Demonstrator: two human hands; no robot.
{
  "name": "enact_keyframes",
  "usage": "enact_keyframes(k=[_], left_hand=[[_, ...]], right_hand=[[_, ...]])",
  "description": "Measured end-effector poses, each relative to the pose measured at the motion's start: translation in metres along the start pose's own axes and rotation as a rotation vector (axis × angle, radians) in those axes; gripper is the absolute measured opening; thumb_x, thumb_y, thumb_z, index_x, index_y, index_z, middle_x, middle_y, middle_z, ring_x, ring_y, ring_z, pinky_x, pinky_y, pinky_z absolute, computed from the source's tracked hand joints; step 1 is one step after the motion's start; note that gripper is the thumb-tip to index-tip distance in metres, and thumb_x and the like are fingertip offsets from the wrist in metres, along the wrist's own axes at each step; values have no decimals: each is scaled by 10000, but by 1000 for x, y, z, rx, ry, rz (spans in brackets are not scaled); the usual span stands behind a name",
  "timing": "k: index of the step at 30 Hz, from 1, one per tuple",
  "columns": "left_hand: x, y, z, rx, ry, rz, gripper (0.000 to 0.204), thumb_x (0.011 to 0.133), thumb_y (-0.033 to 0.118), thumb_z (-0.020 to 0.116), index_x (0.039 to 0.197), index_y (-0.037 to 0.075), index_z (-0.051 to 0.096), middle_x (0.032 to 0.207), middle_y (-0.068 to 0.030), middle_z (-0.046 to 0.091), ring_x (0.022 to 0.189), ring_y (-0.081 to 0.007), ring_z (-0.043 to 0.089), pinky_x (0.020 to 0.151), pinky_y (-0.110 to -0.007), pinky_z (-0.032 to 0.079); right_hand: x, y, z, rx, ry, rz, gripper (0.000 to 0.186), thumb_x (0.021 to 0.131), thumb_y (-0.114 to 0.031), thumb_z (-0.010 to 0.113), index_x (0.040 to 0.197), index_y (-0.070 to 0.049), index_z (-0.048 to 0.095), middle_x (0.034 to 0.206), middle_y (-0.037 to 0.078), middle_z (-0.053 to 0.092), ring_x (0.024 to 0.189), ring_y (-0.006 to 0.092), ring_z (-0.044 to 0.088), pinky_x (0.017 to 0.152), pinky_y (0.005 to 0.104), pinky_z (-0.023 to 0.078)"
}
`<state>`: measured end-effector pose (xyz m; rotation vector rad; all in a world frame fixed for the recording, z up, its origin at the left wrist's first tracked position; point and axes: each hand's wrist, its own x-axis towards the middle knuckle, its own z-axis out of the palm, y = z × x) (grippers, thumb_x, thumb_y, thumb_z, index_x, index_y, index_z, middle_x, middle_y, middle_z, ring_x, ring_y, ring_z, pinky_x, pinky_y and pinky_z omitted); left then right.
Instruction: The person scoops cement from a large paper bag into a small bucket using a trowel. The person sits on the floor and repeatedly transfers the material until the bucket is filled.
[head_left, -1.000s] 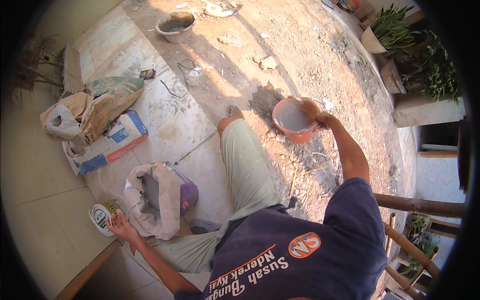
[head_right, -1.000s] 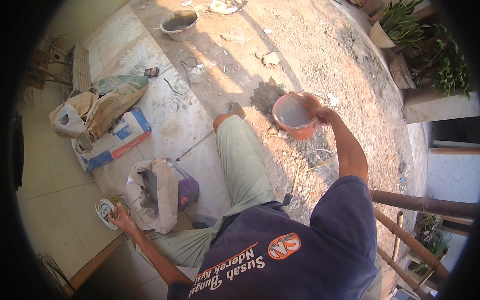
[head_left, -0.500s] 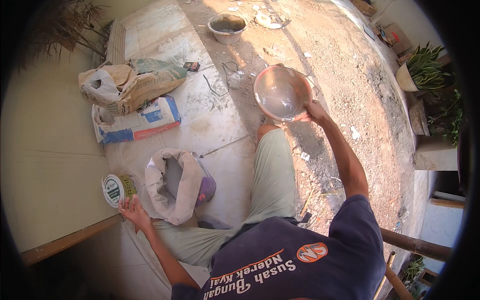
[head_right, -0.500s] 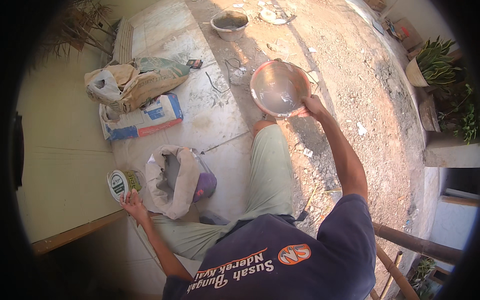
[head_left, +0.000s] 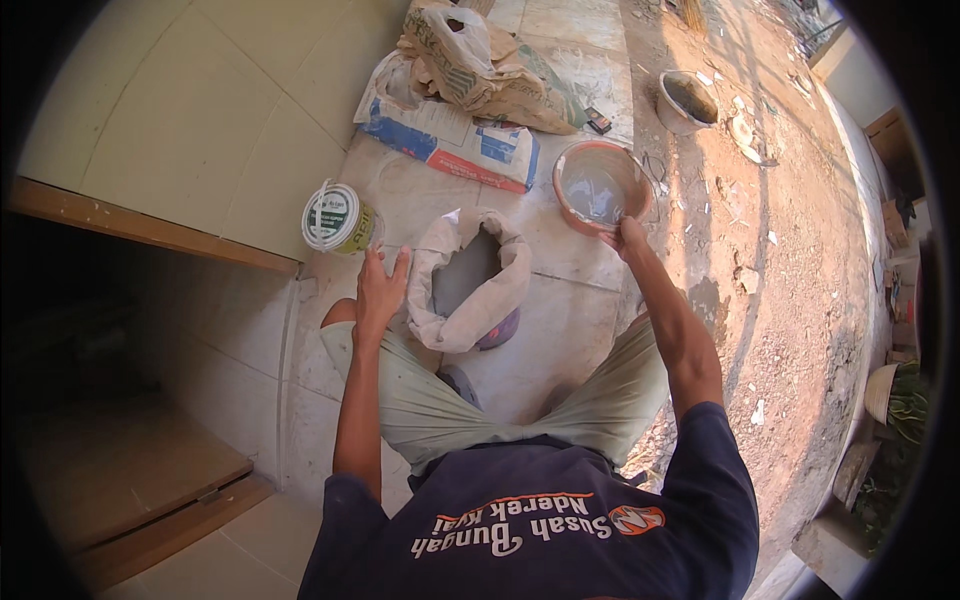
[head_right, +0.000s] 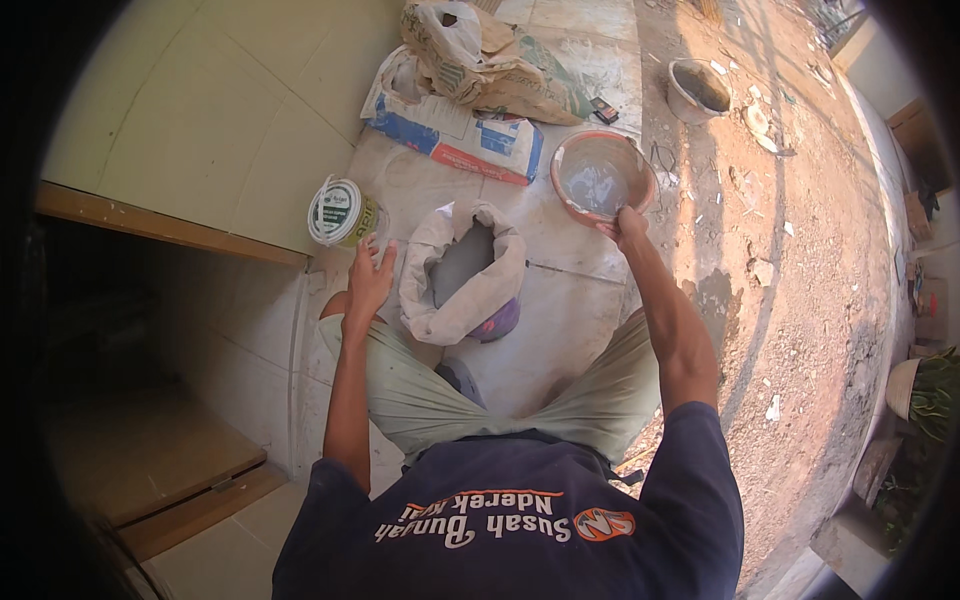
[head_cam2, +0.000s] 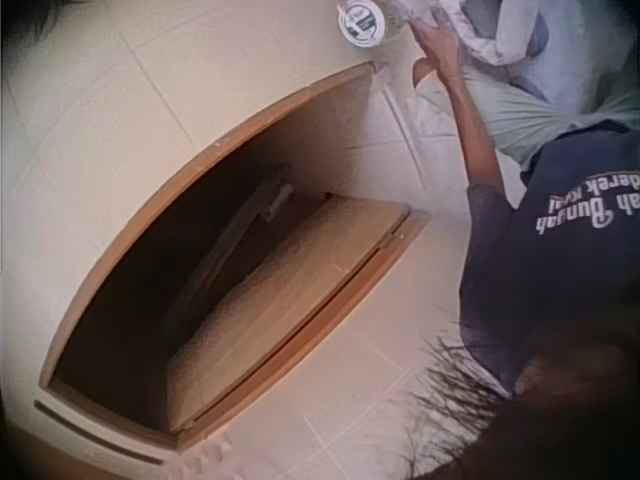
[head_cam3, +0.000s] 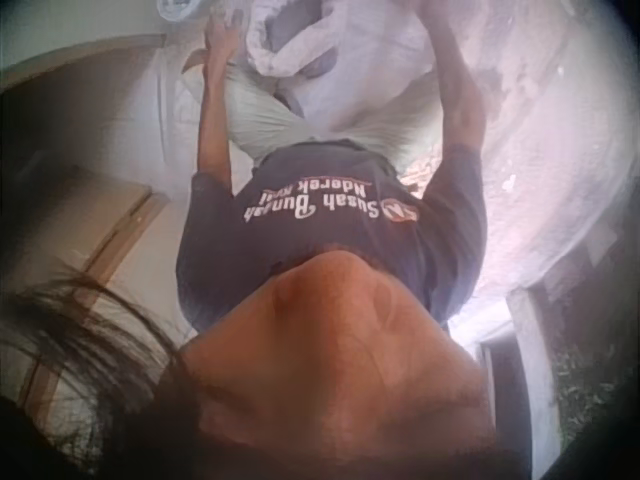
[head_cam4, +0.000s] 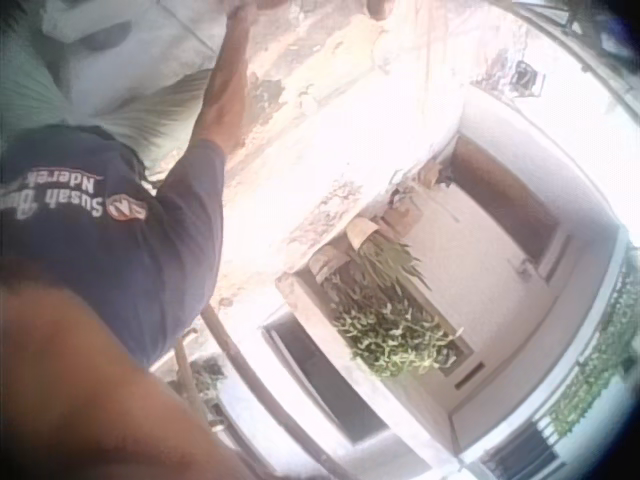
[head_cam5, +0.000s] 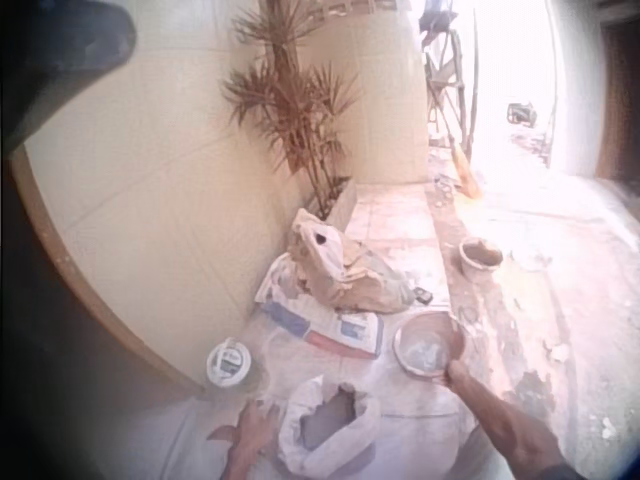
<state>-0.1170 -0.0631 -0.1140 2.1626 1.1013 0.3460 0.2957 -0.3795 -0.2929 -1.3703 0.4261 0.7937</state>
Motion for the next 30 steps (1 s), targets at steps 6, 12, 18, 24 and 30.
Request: enact_keyframes(k=[6,12,18,24,30], left_hand=[[20,33,42,121,-236,-101,989,953,669,659,1453,-163,466,1318,-407,629,1277,-514,623,1090,-524,493],[22,1,58,366,-272,-34,773,919,633,734,1115,-113,673,1056,-349,735,988,-506,741,847,-534,599],[57,-28,60,-4,-283,-53,644,940,556,750,932,-88,739,900,-289,757,913,-428,764,797,-501,573],[64,-42,65,-127,-272,-48,617,966,496,744,1047,-115,742,925,-250,769,882,-352,746,836,-449,547],[41,-51,90,-280,-395,-149,610,1052,471,659,1236,-109,699,1109,-197,743,932,-253,681,854,-424,553]], right_hand=[[30,64,-15,80,43,45,623,1047,-287,538,1497,103,358,1365,313,570,1136,449,690,814,542,642],[-101,101,72,-144,60,172,1561,701,-826,813,1677,59,-24,1702,331,144,1525,532,315,1124,666,428],[-162,145,168,-427,-2,-38,1380,715,-501,929,1675,55,109,1616,299,356,1367,407,560,1076,477,533],[-204,129,165,-542,216,-58,1473,634,-547,966,1678,36,107,1591,346,366,1434,420,502,1162,480,485],[-292,174,179,-294,86,77,1576,605,-716,932,1701,-109,-23,1621,374,223,1540,516,253,1270,554,254]])
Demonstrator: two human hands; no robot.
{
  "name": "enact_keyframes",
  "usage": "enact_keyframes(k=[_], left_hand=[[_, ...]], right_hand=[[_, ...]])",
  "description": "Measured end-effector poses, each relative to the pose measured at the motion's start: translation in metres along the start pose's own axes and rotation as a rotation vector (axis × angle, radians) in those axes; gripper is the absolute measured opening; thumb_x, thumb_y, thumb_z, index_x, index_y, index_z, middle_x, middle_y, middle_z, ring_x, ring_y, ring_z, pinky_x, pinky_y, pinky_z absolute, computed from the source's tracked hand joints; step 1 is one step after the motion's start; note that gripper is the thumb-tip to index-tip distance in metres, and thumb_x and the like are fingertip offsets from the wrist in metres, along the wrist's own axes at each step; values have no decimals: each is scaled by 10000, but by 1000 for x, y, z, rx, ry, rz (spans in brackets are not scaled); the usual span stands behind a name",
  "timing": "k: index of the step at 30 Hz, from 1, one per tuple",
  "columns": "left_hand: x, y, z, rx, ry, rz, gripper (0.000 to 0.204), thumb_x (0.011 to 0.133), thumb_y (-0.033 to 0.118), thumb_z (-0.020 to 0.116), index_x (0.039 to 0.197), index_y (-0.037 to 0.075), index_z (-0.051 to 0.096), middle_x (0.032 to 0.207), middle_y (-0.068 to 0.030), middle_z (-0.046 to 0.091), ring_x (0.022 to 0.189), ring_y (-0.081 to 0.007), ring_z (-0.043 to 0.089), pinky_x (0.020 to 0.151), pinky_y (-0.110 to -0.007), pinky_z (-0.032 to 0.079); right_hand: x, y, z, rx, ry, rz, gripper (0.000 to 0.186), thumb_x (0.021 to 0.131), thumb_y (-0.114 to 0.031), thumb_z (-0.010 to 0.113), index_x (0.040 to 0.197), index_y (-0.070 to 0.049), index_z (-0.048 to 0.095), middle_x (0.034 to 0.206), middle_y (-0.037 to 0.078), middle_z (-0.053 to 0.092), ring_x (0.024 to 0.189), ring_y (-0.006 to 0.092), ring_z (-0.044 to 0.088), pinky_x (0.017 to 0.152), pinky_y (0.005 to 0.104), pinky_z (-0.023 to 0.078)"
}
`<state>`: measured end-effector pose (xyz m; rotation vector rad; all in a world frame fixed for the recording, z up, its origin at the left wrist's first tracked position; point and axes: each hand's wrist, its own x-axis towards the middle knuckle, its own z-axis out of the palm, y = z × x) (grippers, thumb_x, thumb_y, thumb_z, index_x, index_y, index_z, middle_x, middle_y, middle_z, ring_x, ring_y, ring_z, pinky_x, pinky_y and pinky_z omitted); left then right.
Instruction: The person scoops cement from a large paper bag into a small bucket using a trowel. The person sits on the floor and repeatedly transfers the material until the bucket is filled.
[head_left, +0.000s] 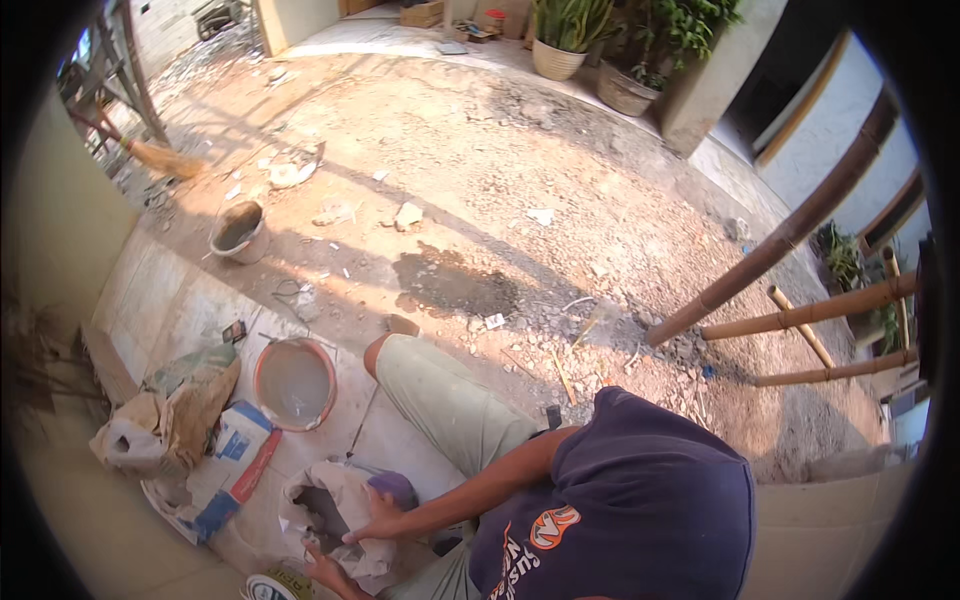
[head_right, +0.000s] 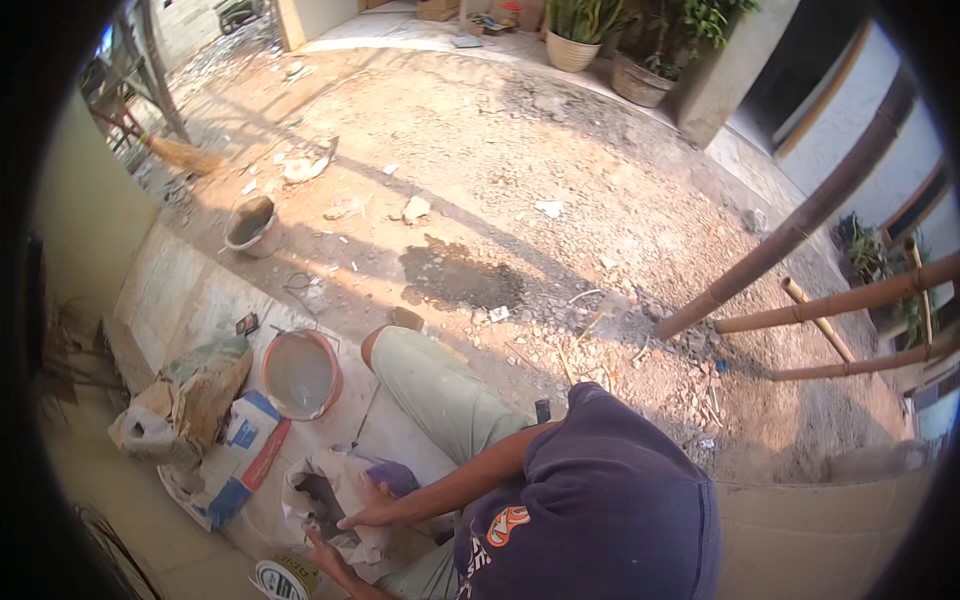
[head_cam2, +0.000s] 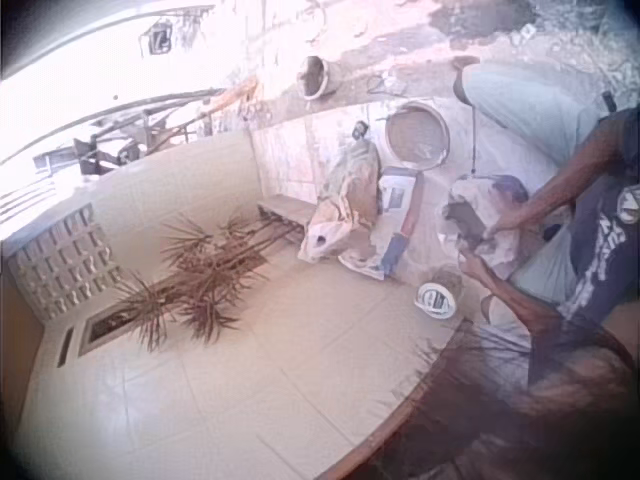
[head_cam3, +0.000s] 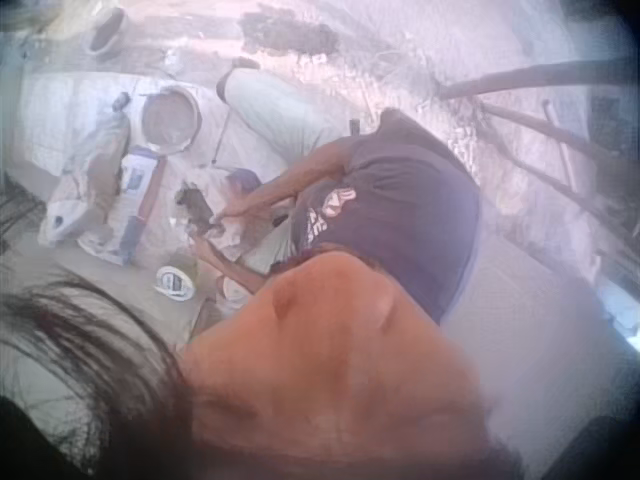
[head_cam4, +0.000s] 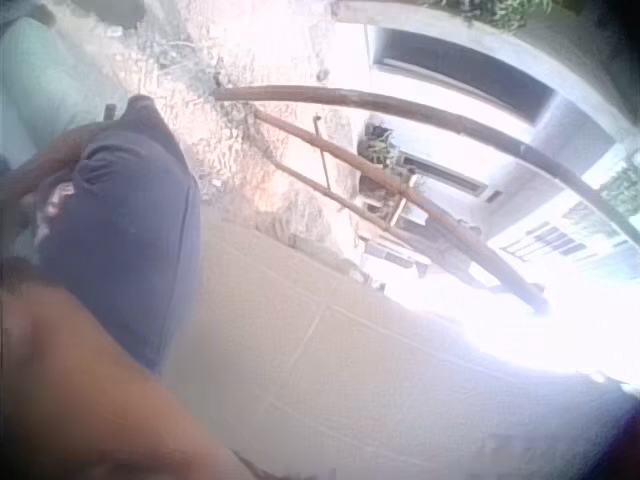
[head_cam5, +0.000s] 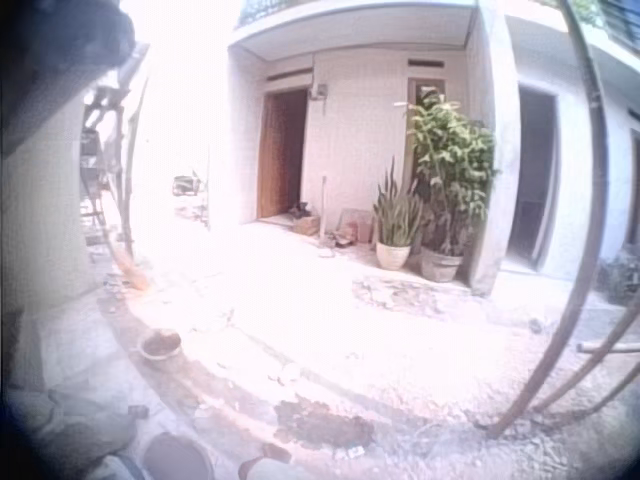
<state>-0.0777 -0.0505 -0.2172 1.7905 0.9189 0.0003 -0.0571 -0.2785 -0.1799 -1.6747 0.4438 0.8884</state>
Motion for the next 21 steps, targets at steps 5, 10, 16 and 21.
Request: enact_keyframes(k=[5,10,16,21], left_hand=[[15,-16,38,78,-65,-112,689,1061,550,609,1372,-65,619,1283,-218,673,1094,-300,666,948,-454,550],[10,-19,59,-411,-152,-301,685,1076,535,582,1451,-38,548,1386,-217,623,1186,-325,646,1009,-471,538],[18,-41,29,-933,-294,-444,695,1094,516,549,1546,-5,463,1510,-216,562,1296,-356,621,1083,-491,523],[-25,-14,-20,-459,57,-171,632,1051,473,681,1438,9,496,1320,-184,630,1127,-267,676,903,-436,590]], right_hand=[[14,11,41,-62,71,-21,1483,666,-498,949,1693,-149,-63,1563,362,296,1458,513,402,1196,567,362],[68,44,33,388,-234,-15,1051,845,-186,748,1695,-241,132,1419,225,523,1321,419,562,1073,555,494],[125,83,-47,1108,-881,259,846,880,134,538,1613,-241,342,1297,138,572,1201,366,626,978,514,569],[57,-39,-103,187,-831,45,854,921,-111,765,1637,-158,301,1478,126,519,1360,282,542,1043,493,543]])
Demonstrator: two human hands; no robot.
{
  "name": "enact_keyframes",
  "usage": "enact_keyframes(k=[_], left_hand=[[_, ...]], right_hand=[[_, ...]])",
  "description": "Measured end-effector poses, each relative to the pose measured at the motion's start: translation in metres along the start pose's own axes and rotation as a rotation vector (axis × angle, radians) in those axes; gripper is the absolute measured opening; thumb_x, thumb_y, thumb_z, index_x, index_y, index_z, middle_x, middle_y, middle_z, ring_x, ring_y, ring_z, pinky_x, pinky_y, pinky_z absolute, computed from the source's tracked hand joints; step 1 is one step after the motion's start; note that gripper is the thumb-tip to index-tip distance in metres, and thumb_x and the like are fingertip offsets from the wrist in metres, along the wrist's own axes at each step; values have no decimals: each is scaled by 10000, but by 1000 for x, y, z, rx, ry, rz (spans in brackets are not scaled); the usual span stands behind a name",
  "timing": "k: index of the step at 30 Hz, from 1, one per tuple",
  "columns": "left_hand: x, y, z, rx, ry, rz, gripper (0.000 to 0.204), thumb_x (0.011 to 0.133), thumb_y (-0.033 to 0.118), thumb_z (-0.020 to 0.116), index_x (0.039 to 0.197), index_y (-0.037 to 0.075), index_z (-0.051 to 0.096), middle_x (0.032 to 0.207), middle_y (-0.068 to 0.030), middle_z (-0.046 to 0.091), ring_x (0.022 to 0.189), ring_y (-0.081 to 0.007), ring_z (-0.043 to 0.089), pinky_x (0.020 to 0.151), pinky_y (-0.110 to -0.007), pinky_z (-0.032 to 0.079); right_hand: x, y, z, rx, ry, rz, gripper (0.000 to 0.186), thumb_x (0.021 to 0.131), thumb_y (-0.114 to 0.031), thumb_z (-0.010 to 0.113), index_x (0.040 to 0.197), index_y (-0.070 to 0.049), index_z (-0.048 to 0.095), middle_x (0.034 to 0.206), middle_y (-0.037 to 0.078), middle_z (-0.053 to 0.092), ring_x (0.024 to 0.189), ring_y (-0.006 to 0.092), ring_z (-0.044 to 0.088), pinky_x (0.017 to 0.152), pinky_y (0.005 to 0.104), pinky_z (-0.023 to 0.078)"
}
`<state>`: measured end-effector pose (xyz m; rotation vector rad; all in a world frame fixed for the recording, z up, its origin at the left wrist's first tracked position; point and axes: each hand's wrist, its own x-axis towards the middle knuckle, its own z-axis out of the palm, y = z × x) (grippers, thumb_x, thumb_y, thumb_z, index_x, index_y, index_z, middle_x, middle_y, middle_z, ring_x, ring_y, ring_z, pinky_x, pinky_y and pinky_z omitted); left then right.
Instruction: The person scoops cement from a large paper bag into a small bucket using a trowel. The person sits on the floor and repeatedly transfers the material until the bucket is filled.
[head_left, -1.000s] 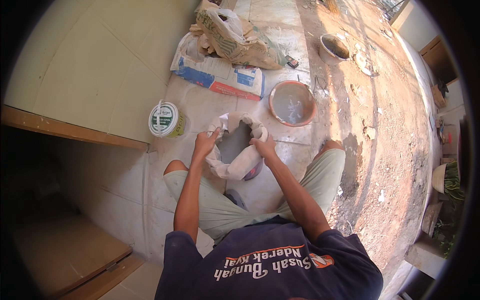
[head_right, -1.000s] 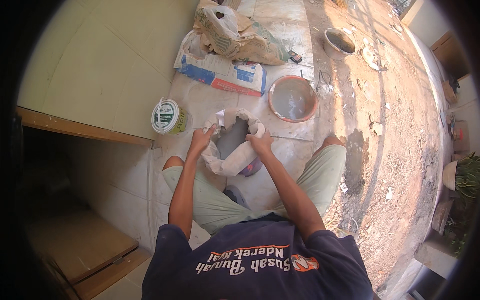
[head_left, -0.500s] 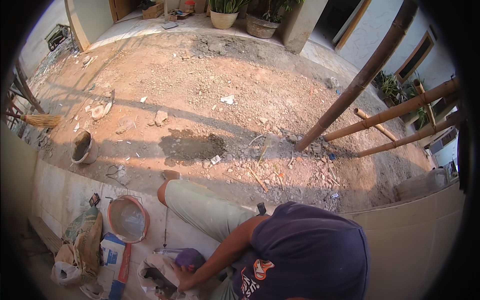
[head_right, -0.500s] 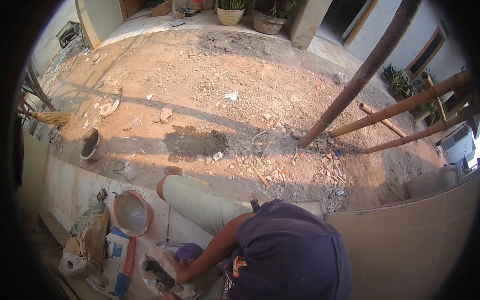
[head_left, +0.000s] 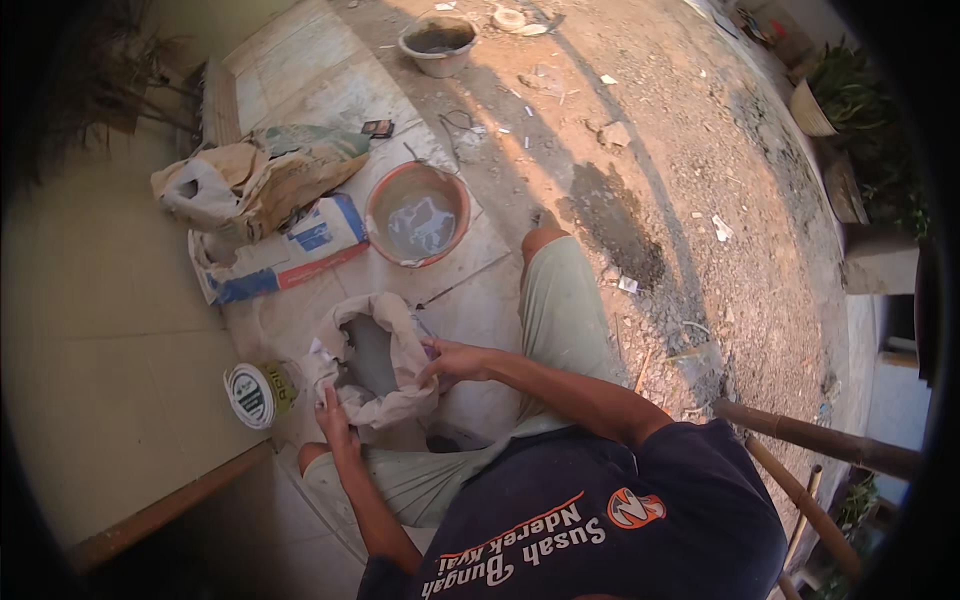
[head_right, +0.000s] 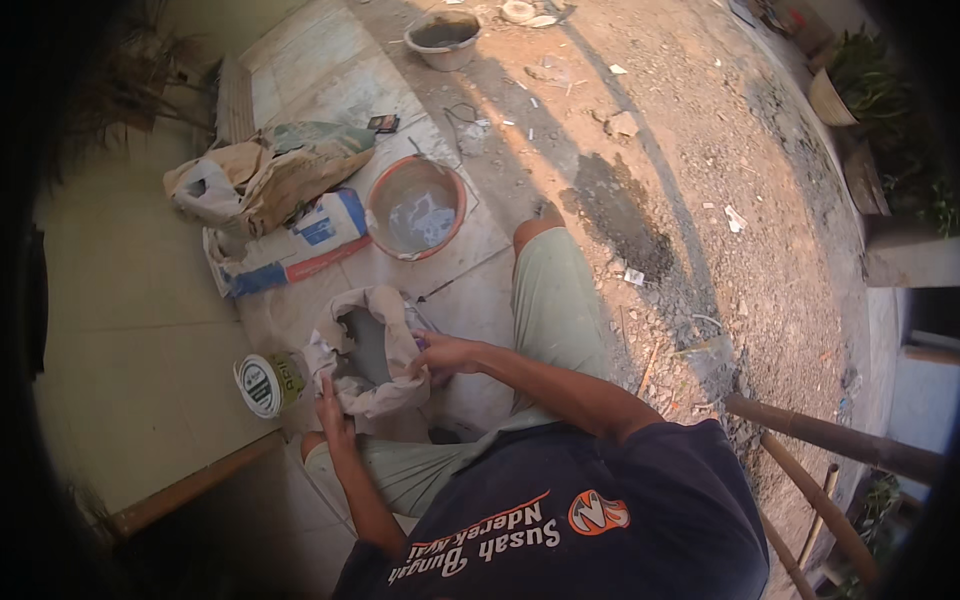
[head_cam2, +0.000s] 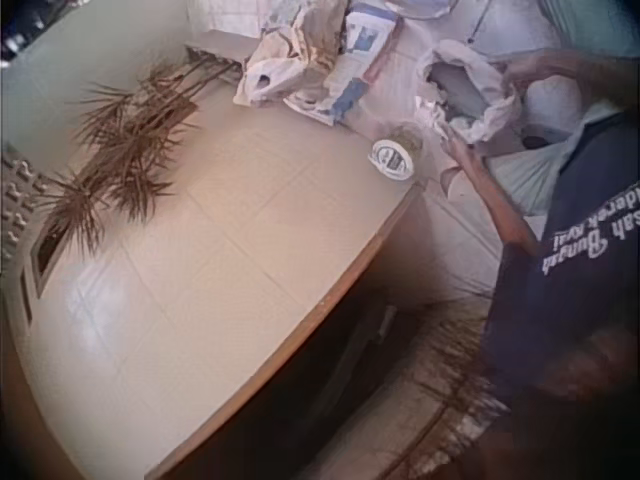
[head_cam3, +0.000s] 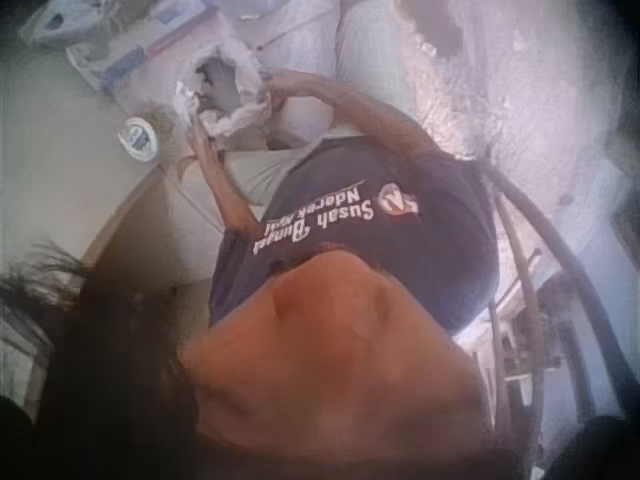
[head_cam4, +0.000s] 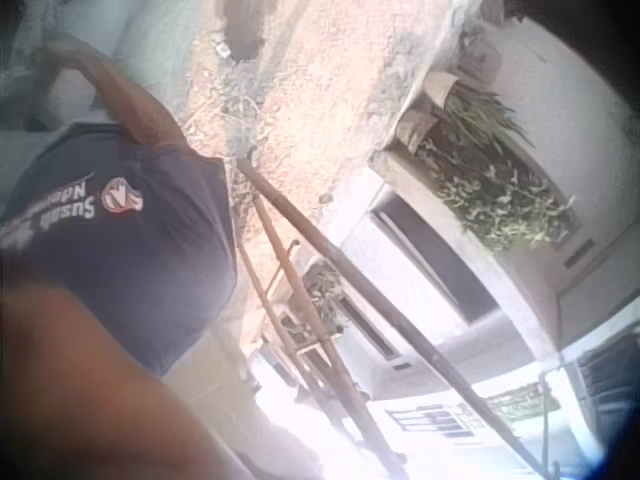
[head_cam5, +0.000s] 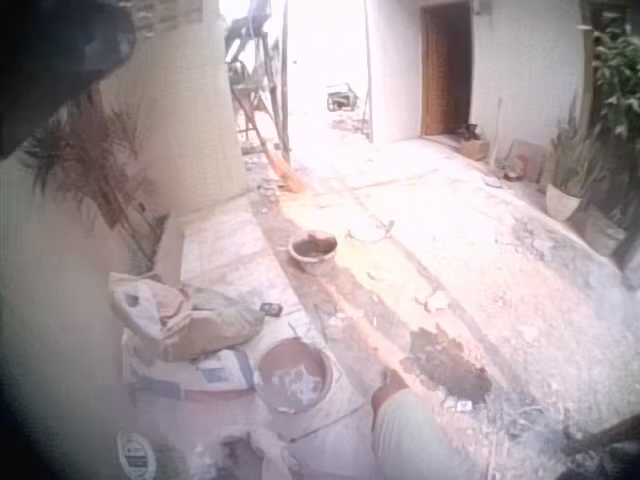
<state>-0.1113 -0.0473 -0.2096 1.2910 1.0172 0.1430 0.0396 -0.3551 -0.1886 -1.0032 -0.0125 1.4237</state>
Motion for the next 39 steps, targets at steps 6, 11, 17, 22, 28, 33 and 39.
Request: enact_keyframes(k=[6,11,17,22,28,33,39], left_hand=[[-104,1,73,-518,88,-253,878,997,680,614,1638,162,311,1621,-147,387,1433,-298,448,1163,-477,389],[-32,-9,129,-428,461,-386,1171,880,795,678,1584,-82,355,1600,-244,446,1418,-385,519,1178,-545,424],[-39,-41,96,-688,123,-371,956,993,723,575,1637,61,331,1582,-194,464,1397,-403,534,1157,-593,452],[-58,-58,45,-587,122,-233,819,1043,519,655,1603,12,339,1507,-191,519,1341,-378,574,1108,-566,491],[-49,-33,4,731,754,602,946,909,554,810,1477,-108,445,1339,-294,631,1240,-420,641,1031,-514,515],[-21,33,23,895,258,227,758,955,531,731,1283,-141,609,1114,-378,711,1091,-527,690,970,-544,514],[45,65,17,1046,319,635,478,1040,345,637,1001,-127,705,937,-398,689,931,-576,673,828,-598,503]], right_hand=[[42,-21,9,-742,543,-124,1309,831,-691,793,1588,176,170,1364,391,590,1250,462,650,1066,491,527],[94,16,54,-1028,620,-121,998,951,-673,665,1457,149,410,1204,335,700,1052,503,712,972,513,546],[93,38,-41,-58,522,-362,504,1066,-449,640,1141,47,688,1070,158,753,881,241,725,783,419,572],[73,32,-22,-29,494,-150,620,1044,-500,656,1277,74,643,1087,155,752,965,194,727,832,351,580],[44,-36,-17,-919,704,-130,1180,878,-687,748,1551,175,305,1308,338,664,1171,379,713,964,428,578],[74,-18,-6,-878,566,-152,972,863,-471,789,1484,161,389,1385,383,603,1233,489,659,1052,481,537],[106,-16,-3,-773,660,-343,666,887,-253,729,1404,88,484,1342,346,643,1233,489,652,1054,505,527]])
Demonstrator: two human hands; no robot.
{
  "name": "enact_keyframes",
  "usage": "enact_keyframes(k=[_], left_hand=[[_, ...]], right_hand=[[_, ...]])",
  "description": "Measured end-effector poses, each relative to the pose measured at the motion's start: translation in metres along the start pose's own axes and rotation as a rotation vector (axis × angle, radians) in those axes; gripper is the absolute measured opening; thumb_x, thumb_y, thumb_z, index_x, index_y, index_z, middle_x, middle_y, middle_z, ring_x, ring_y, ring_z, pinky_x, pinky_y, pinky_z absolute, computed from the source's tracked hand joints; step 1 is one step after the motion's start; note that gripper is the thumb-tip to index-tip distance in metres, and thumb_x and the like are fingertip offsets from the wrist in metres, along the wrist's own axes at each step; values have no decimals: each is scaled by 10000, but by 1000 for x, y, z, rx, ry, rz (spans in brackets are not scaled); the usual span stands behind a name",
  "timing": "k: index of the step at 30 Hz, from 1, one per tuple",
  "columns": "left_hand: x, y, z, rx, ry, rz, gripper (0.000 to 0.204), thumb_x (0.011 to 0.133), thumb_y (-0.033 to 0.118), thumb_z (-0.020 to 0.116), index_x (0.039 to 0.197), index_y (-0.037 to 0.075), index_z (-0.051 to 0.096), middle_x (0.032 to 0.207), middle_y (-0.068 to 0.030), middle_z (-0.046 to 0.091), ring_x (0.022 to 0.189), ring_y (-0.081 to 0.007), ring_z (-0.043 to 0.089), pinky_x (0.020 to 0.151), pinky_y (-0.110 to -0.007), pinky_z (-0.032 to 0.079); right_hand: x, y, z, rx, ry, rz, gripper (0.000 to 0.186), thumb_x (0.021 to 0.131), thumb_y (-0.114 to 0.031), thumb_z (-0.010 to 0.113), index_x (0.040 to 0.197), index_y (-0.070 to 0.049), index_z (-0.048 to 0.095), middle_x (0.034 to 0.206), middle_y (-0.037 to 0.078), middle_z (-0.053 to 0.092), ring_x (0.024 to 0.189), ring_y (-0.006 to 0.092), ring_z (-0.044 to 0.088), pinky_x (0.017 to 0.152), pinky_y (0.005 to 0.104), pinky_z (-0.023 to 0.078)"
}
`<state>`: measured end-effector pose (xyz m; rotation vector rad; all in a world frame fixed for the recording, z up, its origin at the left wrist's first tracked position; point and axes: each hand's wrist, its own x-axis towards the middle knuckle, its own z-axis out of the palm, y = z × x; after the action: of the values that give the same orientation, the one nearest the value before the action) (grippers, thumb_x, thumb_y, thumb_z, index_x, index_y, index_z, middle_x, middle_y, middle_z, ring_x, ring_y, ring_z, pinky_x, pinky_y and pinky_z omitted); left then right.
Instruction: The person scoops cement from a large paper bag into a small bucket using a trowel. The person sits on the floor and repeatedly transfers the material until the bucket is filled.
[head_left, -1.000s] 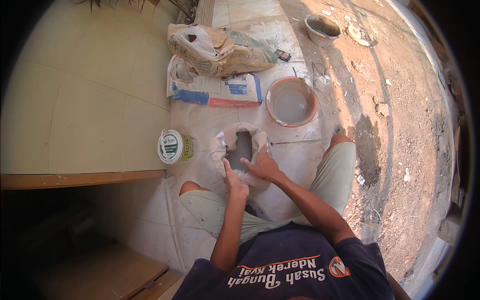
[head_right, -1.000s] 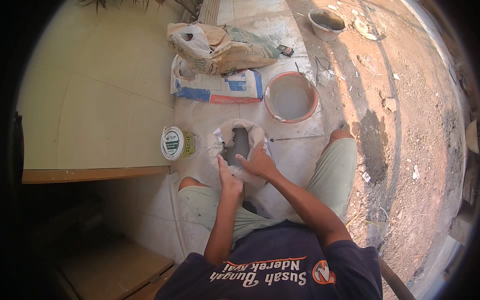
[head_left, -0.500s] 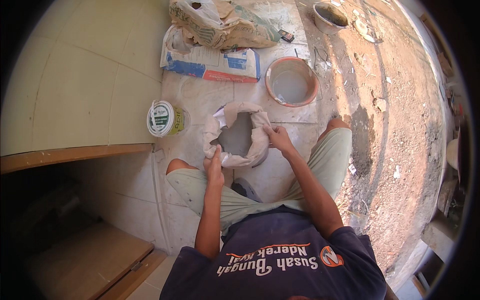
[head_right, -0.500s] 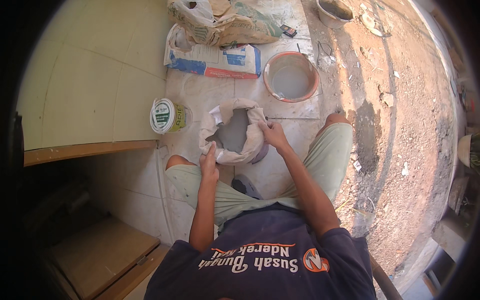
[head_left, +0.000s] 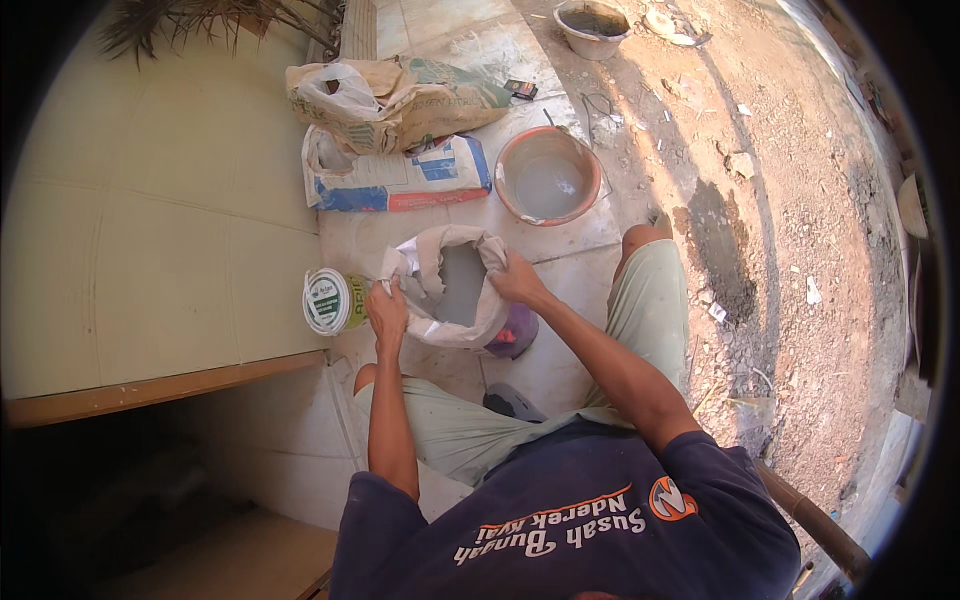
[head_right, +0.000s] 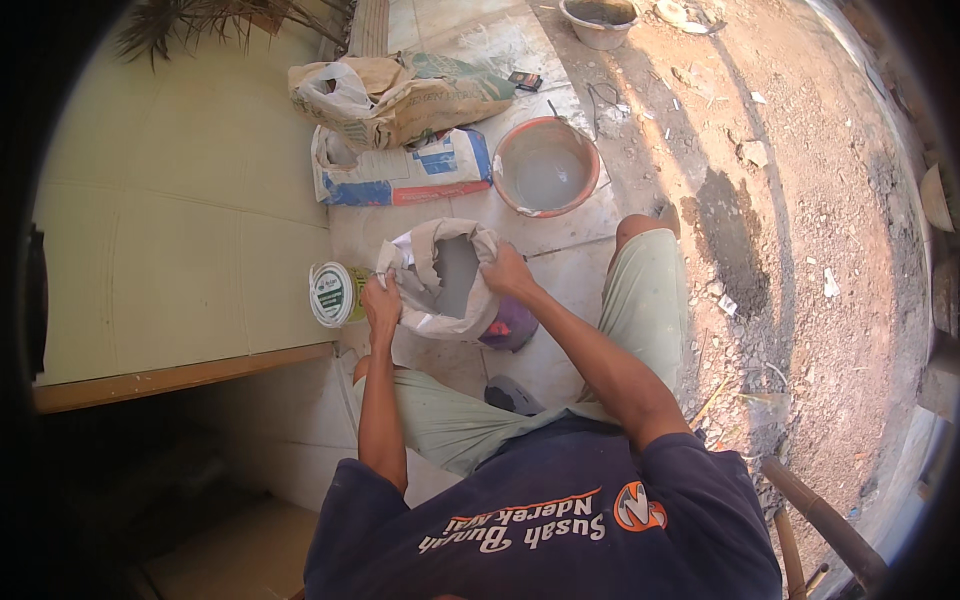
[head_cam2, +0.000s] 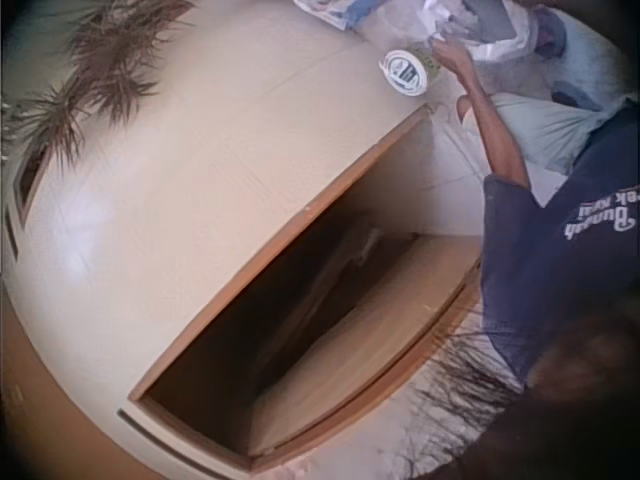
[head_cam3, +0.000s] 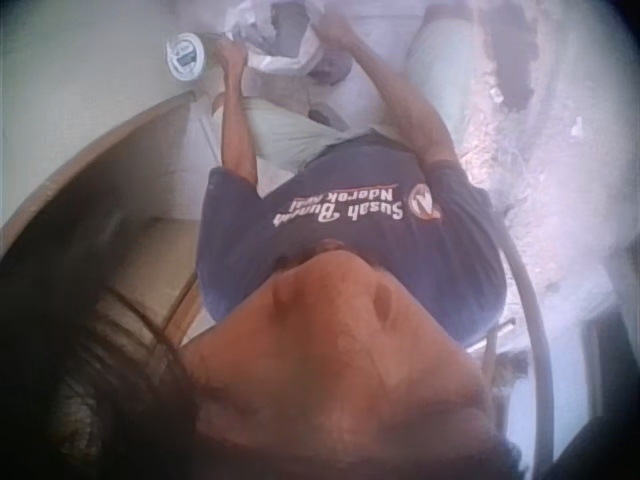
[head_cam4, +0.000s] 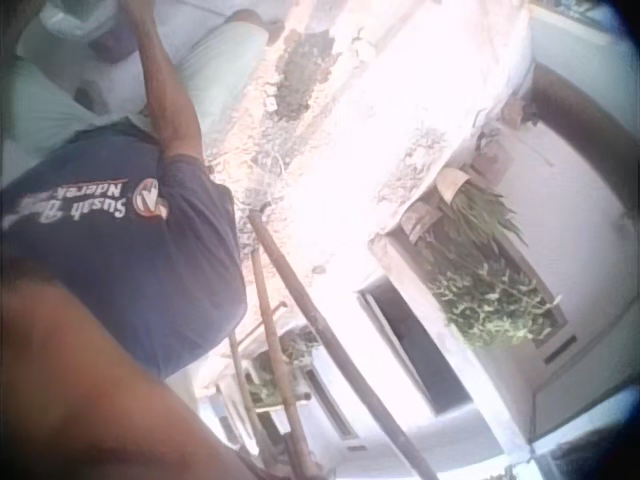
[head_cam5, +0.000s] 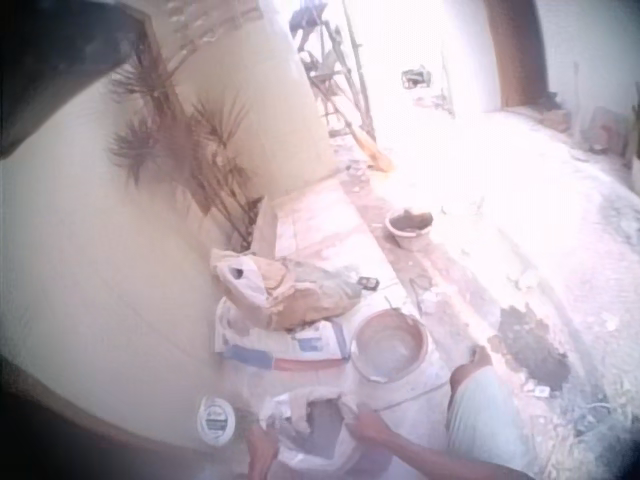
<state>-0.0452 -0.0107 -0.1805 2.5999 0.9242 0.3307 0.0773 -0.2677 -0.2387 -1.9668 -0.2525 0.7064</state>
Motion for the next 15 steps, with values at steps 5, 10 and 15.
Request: enact_keyframes(k=[5,10,15], left_hand=[[79,31,0,95,-76,244,474,1029,368,658,941,-97,686,888,-367,690,892,-559,680,782,-594,490],[124,9,-2,269,-43,304,486,1041,364,643,1193,-97,669,1077,-369,703,1050,-536,664,894,-570,512],[81,55,-12,446,204,365,473,1020,322,695,1254,-83,626,1153,-315,700,1035,-455,693,888,-552,517]], right_hand=[[9,4,-2,191,191,98,604,898,-246,735,1367,57,505,1224,327,691,1189,487,671,1036,529,529],[-28,-40,-8,408,-313,202,671,929,-287,723,1401,138,505,1118,301,713,1014,339,747,901,435,575],[-52,-58,-130,260,195,-405,564,954,-388,750,1351,7,687,927,133,753,842,221,727,763,364,585]])
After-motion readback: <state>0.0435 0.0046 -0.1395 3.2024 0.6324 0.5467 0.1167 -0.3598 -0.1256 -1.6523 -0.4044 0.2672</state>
